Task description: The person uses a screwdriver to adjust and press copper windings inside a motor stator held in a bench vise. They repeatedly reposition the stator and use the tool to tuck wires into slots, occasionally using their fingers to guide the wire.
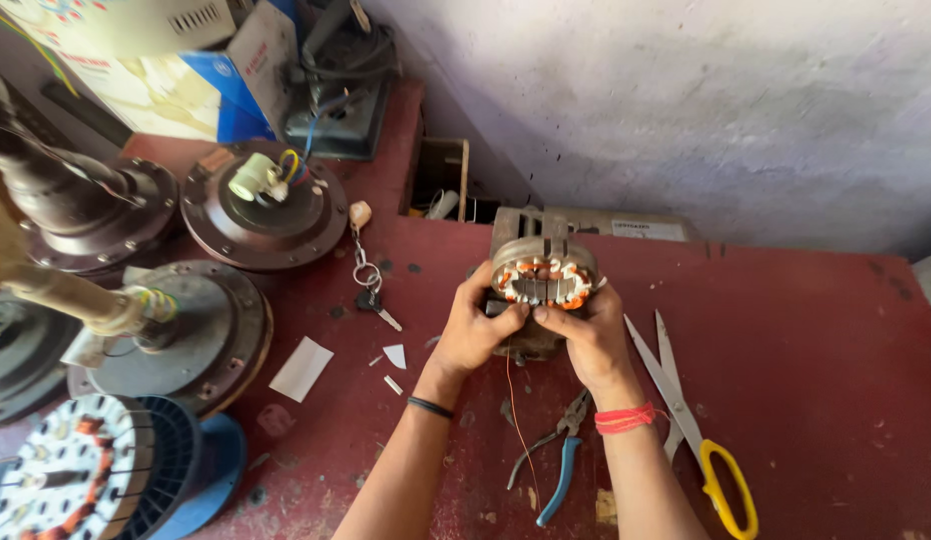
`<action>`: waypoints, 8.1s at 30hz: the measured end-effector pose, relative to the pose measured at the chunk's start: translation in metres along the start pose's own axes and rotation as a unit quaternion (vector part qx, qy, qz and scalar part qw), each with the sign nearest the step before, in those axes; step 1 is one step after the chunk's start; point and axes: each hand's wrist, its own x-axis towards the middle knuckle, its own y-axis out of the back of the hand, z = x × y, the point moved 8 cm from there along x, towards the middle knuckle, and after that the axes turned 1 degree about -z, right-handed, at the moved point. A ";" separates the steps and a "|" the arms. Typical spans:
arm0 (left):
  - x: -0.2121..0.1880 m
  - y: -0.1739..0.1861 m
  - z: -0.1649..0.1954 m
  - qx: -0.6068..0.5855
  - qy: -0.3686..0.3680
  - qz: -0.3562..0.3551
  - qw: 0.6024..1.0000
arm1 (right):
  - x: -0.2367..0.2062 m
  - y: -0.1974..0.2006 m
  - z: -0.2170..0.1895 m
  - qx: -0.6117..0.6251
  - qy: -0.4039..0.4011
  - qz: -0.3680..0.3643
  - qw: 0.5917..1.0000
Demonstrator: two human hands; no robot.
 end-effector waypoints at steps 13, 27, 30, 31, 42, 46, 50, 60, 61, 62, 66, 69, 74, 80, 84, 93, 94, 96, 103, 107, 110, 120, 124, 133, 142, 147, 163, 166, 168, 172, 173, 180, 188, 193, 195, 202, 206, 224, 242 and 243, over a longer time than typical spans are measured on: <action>0.009 -0.007 0.000 -0.016 -0.060 0.004 0.998 | 0.000 0.003 -0.010 0.001 0.027 -0.018 0.999; 0.011 -0.010 0.022 -0.080 -0.046 -0.022 0.996 | 0.006 0.000 -0.018 -0.021 0.029 0.004 0.999; 0.013 -0.010 0.018 -0.075 -0.035 -0.046 0.996 | 0.007 0.000 -0.019 -0.065 0.046 0.013 0.997; 0.015 -0.009 0.016 -0.067 -0.028 -0.048 0.996 | 0.009 0.001 -0.021 -0.089 0.047 0.013 0.995; 0.022 -0.005 0.032 0.002 0.008 -0.105 0.994 | 0.015 -0.006 -0.029 -0.127 0.042 -0.021 0.991; 0.021 -0.005 0.044 0.047 0.028 -0.099 0.994 | 0.015 -0.011 -0.036 -0.133 0.053 -0.016 0.990; 0.023 -0.009 0.066 0.164 0.010 -0.062 0.984 | 0.012 -0.011 -0.040 -0.122 0.042 -0.004 0.992; 0.011 0.009 0.112 0.441 0.095 0.042 0.891 | 0.009 -0.011 -0.025 -0.037 0.015 -0.005 0.999; 0.012 0.012 0.101 0.439 0.159 0.026 0.884 | 0.010 -0.011 -0.024 -0.043 0.019 -0.011 0.999; 0.010 0.014 0.088 0.434 0.222 0.007 0.873 | 0.009 -0.010 -0.023 -0.050 0.022 -0.015 0.998; 0.023 -0.002 0.109 0.308 -0.073 0.020 0.948 | 0.009 -0.003 -0.024 -0.121 0.010 -0.004 0.993; 0.025 -0.005 0.084 0.143 -0.025 -0.046 0.988 | 0.010 -0.002 -0.028 -0.171 -0.004 -0.006 0.985; 0.023 -0.004 0.065 0.091 0.033 -0.085 0.992 | 0.013 -0.015 -0.048 -0.251 0.020 -0.034 0.967; 0.024 -0.003 0.062 0.104 0.018 -0.081 0.991 | 0.001 -0.031 -0.111 -0.619 0.066 0.004 0.783; 0.023 -0.006 0.055 0.077 0.039 -0.074 0.993 | -0.025 -0.013 -0.128 -0.570 -0.172 0.092 0.798; 0.023 -0.005 0.038 0.039 0.048 -0.083 0.995 | -0.041 -0.094 -0.055 -0.535 -0.178 -0.258 0.784; 0.022 -0.006 0.035 0.021 0.054 -0.086 0.995 | -0.044 -0.095 -0.056 -0.523 -0.168 -0.271 0.790; 0.021 -0.005 0.031 -0.005 0.068 -0.091 0.994 | -0.051 -0.095 -0.059 -0.511 -0.184 -0.315 0.778; 0.020 -0.006 0.026 -0.046 0.096 -0.106 0.989 | -0.070 -0.091 -0.103 -0.408 -0.171 -0.372 0.816; 0.020 -0.007 0.025 -0.075 0.121 -0.105 0.984 | -0.036 -0.053 -0.085 -0.516 -0.250 -0.170 0.801; 0.021 -0.007 0.031 -0.048 0.091 -0.116 0.988 | -0.015 -0.072 -0.075 -0.533 -0.106 -0.208 0.813; 0.020 -0.006 0.025 -0.031 0.111 -0.103 0.988 | -0.028 -0.042 -0.095 -0.601 -0.168 -0.152 0.767; 0.020 -0.007 0.028 -0.013 0.091 -0.111 0.990 | -0.025 -0.038 -0.117 -0.573 -0.098 -0.051 0.812; 0.020 -0.005 0.032 0.020 0.107 -0.099 0.989 | -0.010 -0.065 -0.114 -0.655 -0.076 -0.005 0.752; 0.021 -0.011 0.037 0.015 0.080 -0.072 0.994 | -0.016 -0.063 -0.121 -0.676 -0.056 0.045 0.734; 0.022 -0.009 0.036 0.055 0.088 -0.050 0.993 | -0.013 -0.068 -0.114 -0.665 -0.035 0.039 0.745; 0.022 -0.011 0.045 0.086 0.063 -0.030 0.994 | -0.019 -0.063 -0.103 -0.655 -0.136 -0.010 0.744; 0.023 -0.011 0.043 0.062 0.067 -0.044 0.995 | -0.026 -0.059 -0.123 -0.560 -0.076 0.005 0.825; 0.023 -0.011 0.043 0.046 0.064 -0.056 0.995 | -0.027 -0.053 -0.125 -0.510 -0.089 0.034 0.855; 0.022 -0.010 0.042 0.039 0.065 -0.067 0.995 | -0.029 -0.045 -0.100 -0.534 -0.244 0.040 0.809; 0.022 -0.010 0.041 0.041 0.073 -0.065 0.994 | -0.029 -0.047 -0.095 -0.545 -0.263 0.026 0.795; 0.022 -0.011 0.041 0.027 0.083 -0.074 0.993 | -0.018 -0.055 -0.091 -0.486 -0.213 0.064 0.845; 0.022 -0.009 0.039 0.048 0.086 -0.064 0.993 | -0.017 -0.055 -0.086 -0.431 -0.234 0.095 0.867; 0.021 -0.010 0.042 0.028 0.076 -0.090 0.993 | -0.014 -0.055 -0.094 -0.456 -0.119 0.139 0.871; 0.021 -0.008 0.043 0.027 0.077 -0.099 0.992 | -0.013 -0.055 -0.095 -0.458 -0.085 0.145 0.873; 0.018 -0.007 0.036 -0.072 0.123 -0.094 0.985 | -0.011 -0.058 -0.089 -0.514 -0.043 0.147 0.844; 0.019 -0.007 0.036 -0.102 0.107 -0.099 0.984 | -0.011 -0.064 -0.088 -0.514 -0.015 0.138 0.846; 0.021 0.002 0.032 -0.028 0.118 -0.061 0.991 | -0.018 -0.056 -0.083 -0.519 -0.205 0.098 0.824; 0.021 0.001 0.023 0.012 0.088 -0.066 0.994 | -0.022 -0.058 -0.085 -0.486 -0.226 0.061 0.842; 0.021 0.001 0.023 0.011 0.086 -0.066 0.994 | -0.021 -0.058 -0.085 -0.487 -0.222 0.059 0.843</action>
